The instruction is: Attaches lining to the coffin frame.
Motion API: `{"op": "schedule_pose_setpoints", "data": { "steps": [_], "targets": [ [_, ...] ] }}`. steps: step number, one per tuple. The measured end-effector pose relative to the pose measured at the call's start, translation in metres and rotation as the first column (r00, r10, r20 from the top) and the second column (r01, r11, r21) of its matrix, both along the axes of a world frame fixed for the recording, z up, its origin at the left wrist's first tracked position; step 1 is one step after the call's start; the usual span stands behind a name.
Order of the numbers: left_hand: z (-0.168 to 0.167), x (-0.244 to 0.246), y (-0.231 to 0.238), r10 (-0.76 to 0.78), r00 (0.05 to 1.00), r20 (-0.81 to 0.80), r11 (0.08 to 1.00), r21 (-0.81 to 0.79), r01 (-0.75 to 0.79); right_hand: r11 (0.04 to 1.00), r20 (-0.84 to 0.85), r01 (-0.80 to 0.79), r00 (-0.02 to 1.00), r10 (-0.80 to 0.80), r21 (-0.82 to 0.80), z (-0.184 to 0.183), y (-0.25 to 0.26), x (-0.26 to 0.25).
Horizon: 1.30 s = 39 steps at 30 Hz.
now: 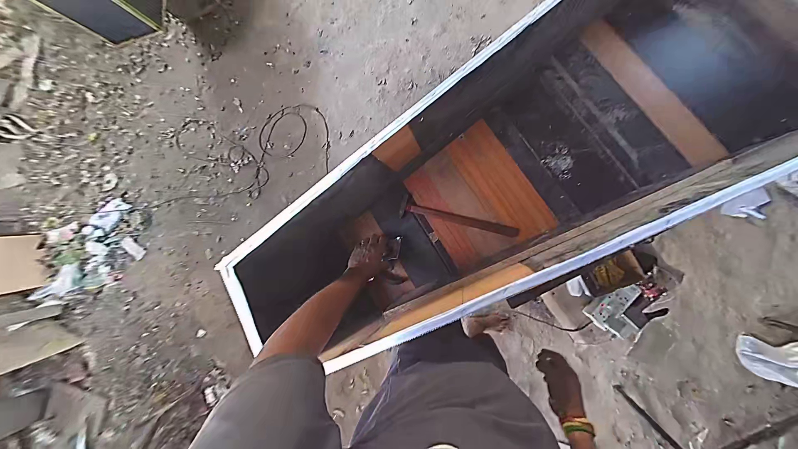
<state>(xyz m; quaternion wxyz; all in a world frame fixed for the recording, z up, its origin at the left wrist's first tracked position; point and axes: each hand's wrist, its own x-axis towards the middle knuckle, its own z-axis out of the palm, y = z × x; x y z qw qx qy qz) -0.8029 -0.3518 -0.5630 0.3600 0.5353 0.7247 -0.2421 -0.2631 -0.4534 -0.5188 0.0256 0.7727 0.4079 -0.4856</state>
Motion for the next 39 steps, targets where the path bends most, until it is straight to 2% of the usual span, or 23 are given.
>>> {"op": "schedule_pose_setpoints", "data": {
  "steps": [2, 4, 6, 9, 10, 12, 14, 15, 16, 18, 20, 22, 23, 25, 26, 27, 29, 30, 31, 32, 33, 35, 39],
  "targets": [
    [-0.001, -0.007, 0.000, -0.056, 0.998, 0.006, 0.998, 0.002, 0.056, 0.981, 0.051, -0.152, 0.986, 0.159, -0.120, -0.003, -0.012, -0.001],
    [0.012, -0.009, 0.005, -0.036, 0.999, -0.016, 0.998, 0.043, 0.037, 0.960, 0.067, -0.247, 0.964, 0.257, -0.133, 0.003, -0.014, 0.000],
    [0.033, -0.002, 0.012, 0.063, 0.997, -0.048, 0.991, 0.122, -0.057, 0.977, 0.054, -0.207, 0.976, 0.210, -0.048, 0.018, -0.009, 0.001],
    [0.086, 0.026, 0.040, 0.222, 0.975, 0.021, 0.908, 0.359, -0.214, 0.958, 0.071, -0.128, 0.991, 0.113, 0.257, 0.052, 0.020, -0.006],
    [0.105, 0.036, 0.049, 0.245, 0.966, 0.087, 0.850, 0.459, -0.257, 0.914, 0.068, -0.115, 0.993, 0.096, 0.390, 0.068, 0.032, -0.013],
    [0.139, 0.063, 0.073, 0.239, 0.922, 0.306, 0.675, 0.630, -0.384, 0.752, 0.037, -0.117, 0.992, 0.122, 0.649, 0.098, 0.061, -0.032],
    [0.177, 0.101, 0.101, 0.196, 0.799, 0.569, 0.535, 0.621, -0.573, 0.547, -0.034, -0.088, 0.977, 0.209, 0.833, 0.130, 0.093, -0.056],
    [0.197, 0.123, 0.112, 0.155, 0.716, 0.681, 0.513, 0.563, -0.647, 0.484, -0.082, -0.056, 0.962, 0.260, 0.874, 0.148, 0.107, -0.071],
    [0.216, 0.147, 0.121, 0.099, 0.622, 0.776, 0.523, 0.492, -0.696, 0.450, -0.125, -0.025, 0.945, 0.301, 0.893, 0.164, 0.120, -0.086],
    [0.249, 0.194, 0.126, -0.002, 0.458, 0.889, 0.611, 0.364, -0.703, 0.416, -0.172, 0.006, 0.916, 0.362, 0.909, 0.188, 0.138, -0.110],
    [0.268, 0.234, 0.120, -0.068, 0.375, 0.925, 0.716, 0.307, -0.627, 0.414, -0.247, 0.074, 0.890, 0.384, 0.907, 0.197, 0.144, -0.122],
    [0.268, 0.258, 0.114, -0.122, 0.354, 0.927, 0.785, 0.308, -0.538, 0.441, -0.408, 0.244, 0.851, 0.330, 0.864, 0.196, 0.135, -0.122],
    [0.262, 0.263, 0.113, -0.163, 0.307, 0.938, 0.795, 0.309, -0.522, 0.467, -0.494, 0.331, 0.821, 0.286, 0.820, 0.196, 0.127, -0.118],
    [0.240, 0.259, 0.118, -0.285, 0.142, 0.948, 0.790, 0.316, -0.525, 0.513, -0.675, 0.513, 0.712, 0.195, 0.688, 0.191, 0.105, -0.105],
    [0.228, 0.250, 0.123, -0.331, 0.131, 0.934, 0.777, 0.349, -0.523, 0.541, -0.742, 0.567, 0.648, 0.174, 0.622, 0.186, 0.092, -0.097],
    [0.217, 0.240, 0.132, -0.363, 0.209, 0.908, 0.746, 0.418, -0.519, 0.566, -0.796, 0.605, 0.582, 0.166, 0.560, 0.181, 0.082, -0.089],
    [0.181, 0.219, 0.157, -0.329, 0.556, 0.764, 0.701, 0.592, -0.398, 0.597, -0.870, 0.673, 0.485, 0.088, 0.436, 0.177, 0.063, -0.075],
    [0.156, 0.206, 0.170, -0.278, 0.718, 0.638, 0.765, 0.600, -0.236, 0.599, -0.891, 0.709, 0.455, 0.015, 0.372, 0.174, 0.053, -0.070],
    [0.128, 0.192, 0.181, -0.251, 0.822, 0.511, 0.859, 0.509, -0.053, 0.586, -0.909, 0.752, 0.413, -0.060, 0.302, 0.170, 0.044, -0.066],
    [0.098, 0.180, 0.190, -0.262, 0.879, 0.398, 0.919, 0.380, 0.102, 0.560, -0.913, 0.787, 0.387, -0.125, 0.257, 0.166, 0.038, -0.064],
    [0.069, 0.171, 0.193, -0.304, 0.907, 0.293, 0.933, 0.284, 0.221, 0.524, -0.910, 0.818, 0.375, -0.175, 0.237, 0.160, 0.035, -0.062],
    [0.026, 0.156, 0.180, -0.412, 0.896, 0.166, 0.902, 0.215, 0.374, 0.449, -0.897, 0.871, 0.347, -0.272, 0.200, 0.148, 0.027, -0.058],
    [-0.008, 0.140, 0.146, -0.454, 0.887, 0.080, 0.862, 0.291, 0.415, 0.331, -0.820, 0.932, 0.302, -0.485, 0.148, 0.116, 0.001, -0.052]
  ]
}}
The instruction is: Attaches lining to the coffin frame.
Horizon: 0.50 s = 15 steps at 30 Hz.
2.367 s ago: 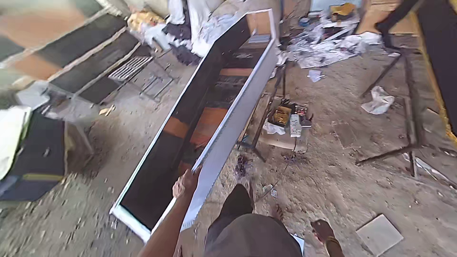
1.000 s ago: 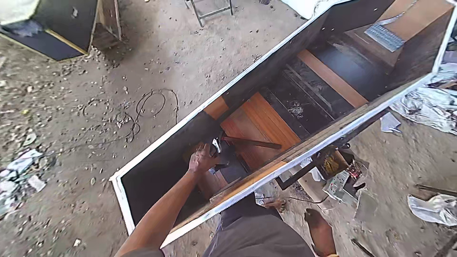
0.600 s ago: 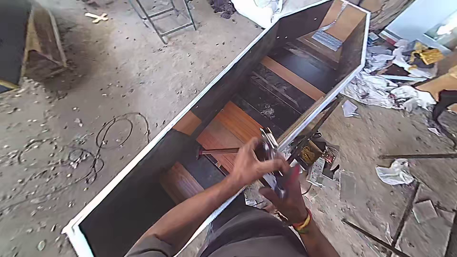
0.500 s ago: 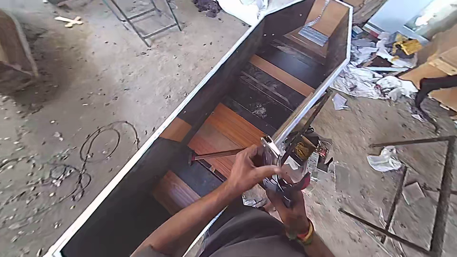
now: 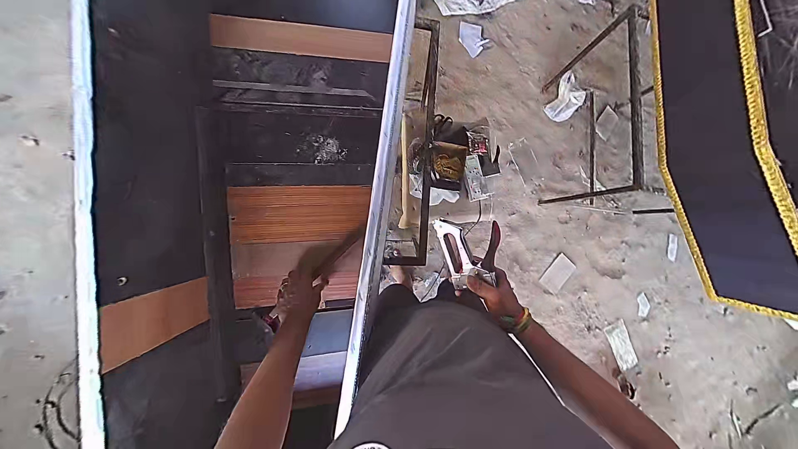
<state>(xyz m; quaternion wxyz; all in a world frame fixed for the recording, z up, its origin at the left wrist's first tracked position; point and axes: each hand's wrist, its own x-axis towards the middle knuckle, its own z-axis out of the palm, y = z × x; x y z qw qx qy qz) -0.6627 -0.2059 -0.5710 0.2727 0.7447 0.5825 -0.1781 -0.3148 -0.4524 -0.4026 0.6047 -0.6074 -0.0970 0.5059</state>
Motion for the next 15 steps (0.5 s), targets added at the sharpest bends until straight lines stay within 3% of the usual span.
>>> {"op": "schedule_pose_setpoints", "data": {
  "steps": [5, 7, 11, 15],
  "targets": [
    [-0.004, 0.004, 0.004, -0.070, 0.984, -0.166, 0.997, 0.013, 0.073, 0.923, -0.023, 0.163, 0.983, -0.182, -0.350, -0.036, -0.040, 0.011],
    [0.011, 0.008, 0.010, 0.008, 0.985, -0.174, 1.000, 0.019, -0.005, 0.853, 0.015, 0.218, 0.971, -0.240, -0.475, -0.048, -0.048, 0.020],
    [0.042, 0.000, 0.023, 0.256, 0.967, -0.009, 0.956, 0.148, -0.252, 0.714, 0.092, 0.268, 0.957, -0.275, -0.647, -0.078, -0.047, 0.046],
    [0.090, 0.009, 0.032, 0.492, 0.833, 0.254, 0.778, 0.301, -0.552, 0.687, 0.025, 0.214, 0.961, -0.274, -0.694, -0.117, -0.034, 0.074]
  ]
}}
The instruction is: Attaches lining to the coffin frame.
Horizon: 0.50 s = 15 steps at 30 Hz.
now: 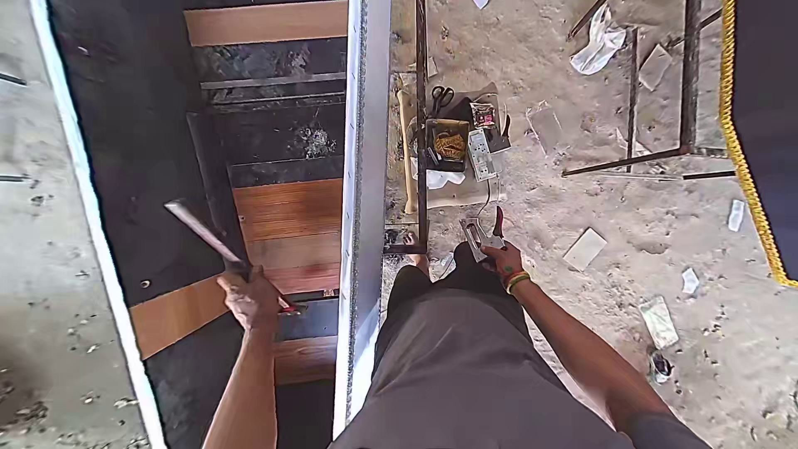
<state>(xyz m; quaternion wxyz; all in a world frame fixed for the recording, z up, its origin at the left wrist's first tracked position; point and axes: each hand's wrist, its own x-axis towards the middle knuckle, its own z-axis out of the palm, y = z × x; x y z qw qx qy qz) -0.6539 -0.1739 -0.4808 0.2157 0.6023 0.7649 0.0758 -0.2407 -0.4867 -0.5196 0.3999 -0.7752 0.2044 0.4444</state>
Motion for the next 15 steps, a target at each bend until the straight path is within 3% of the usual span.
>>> {"op": "schedule_pose_setpoints", "data": {
  "steps": [4, 8, 11, 15],
  "targets": [
    [0.071, 0.032, -0.010, 0.176, 0.889, 0.424, 0.925, 0.239, -0.297, 0.998, -0.150, 0.055, 0.987, -0.050, 0.029, -0.059, 0.025, 0.025],
    [0.153, 0.096, -0.049, 0.112, 0.772, 0.626, 0.830, 0.368, -0.420, 0.998, -0.265, -0.043, 0.963, 0.054, 0.047, -0.150, 0.052, 0.053],
    [0.192, 0.153, -0.080, -0.033, 0.837, 0.546, 0.878, 0.416, -0.236, 0.998, -0.343, -0.039, 0.938, 0.054, 0.051, -0.181, 0.090, 0.072],
    [0.183, 0.179, -0.117, -0.283, 0.896, 0.342, 0.864, 0.496, 0.084, 0.987, -0.381, 0.143, 0.919, -0.103, 0.077, -0.219, 0.119, 0.082]
  ]
}}
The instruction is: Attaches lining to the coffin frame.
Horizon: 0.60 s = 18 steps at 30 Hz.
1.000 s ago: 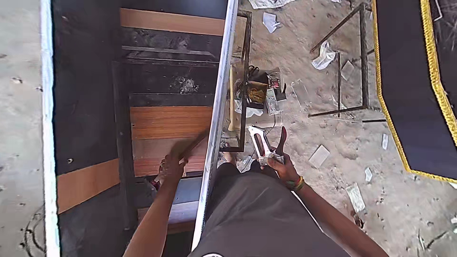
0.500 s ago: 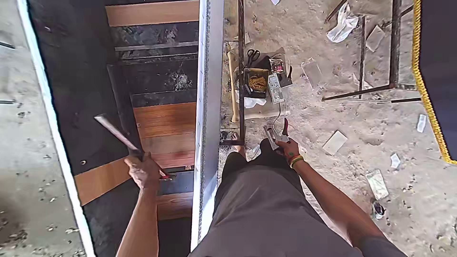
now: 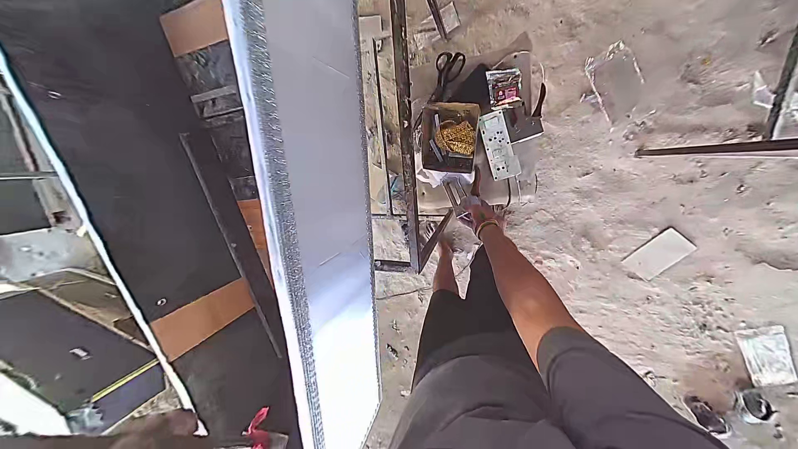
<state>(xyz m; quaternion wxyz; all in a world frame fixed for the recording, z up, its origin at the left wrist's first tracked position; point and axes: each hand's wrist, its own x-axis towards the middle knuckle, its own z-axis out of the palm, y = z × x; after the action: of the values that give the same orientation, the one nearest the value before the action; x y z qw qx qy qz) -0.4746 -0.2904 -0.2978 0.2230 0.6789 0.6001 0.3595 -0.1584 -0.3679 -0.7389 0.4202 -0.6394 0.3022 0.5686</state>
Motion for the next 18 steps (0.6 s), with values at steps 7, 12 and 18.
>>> {"op": "schedule_pose_setpoints", "data": {
  "steps": [7, 12, 18],
  "targets": [
    [-0.028, 0.024, -0.017, -0.203, 0.974, 0.096, 0.972, -0.099, 0.212, 0.981, 0.214, -0.194, 0.958, 0.190, -0.003, -0.047, -0.013, 0.041],
    [-0.039, 0.022, -0.011, -0.197, 0.953, 0.232, 0.966, -0.118, 0.229, 0.873, 0.374, -0.468, 0.791, 0.484, -0.140, -0.021, -0.013, 0.052],
    [-0.042, 0.026, -0.005, -0.178, 0.901, 0.395, 0.952, -0.161, 0.259, 0.528, 0.380, -0.734, 0.384, 0.841, -0.428, 0.017, -0.025, 0.011]
  ]
}}
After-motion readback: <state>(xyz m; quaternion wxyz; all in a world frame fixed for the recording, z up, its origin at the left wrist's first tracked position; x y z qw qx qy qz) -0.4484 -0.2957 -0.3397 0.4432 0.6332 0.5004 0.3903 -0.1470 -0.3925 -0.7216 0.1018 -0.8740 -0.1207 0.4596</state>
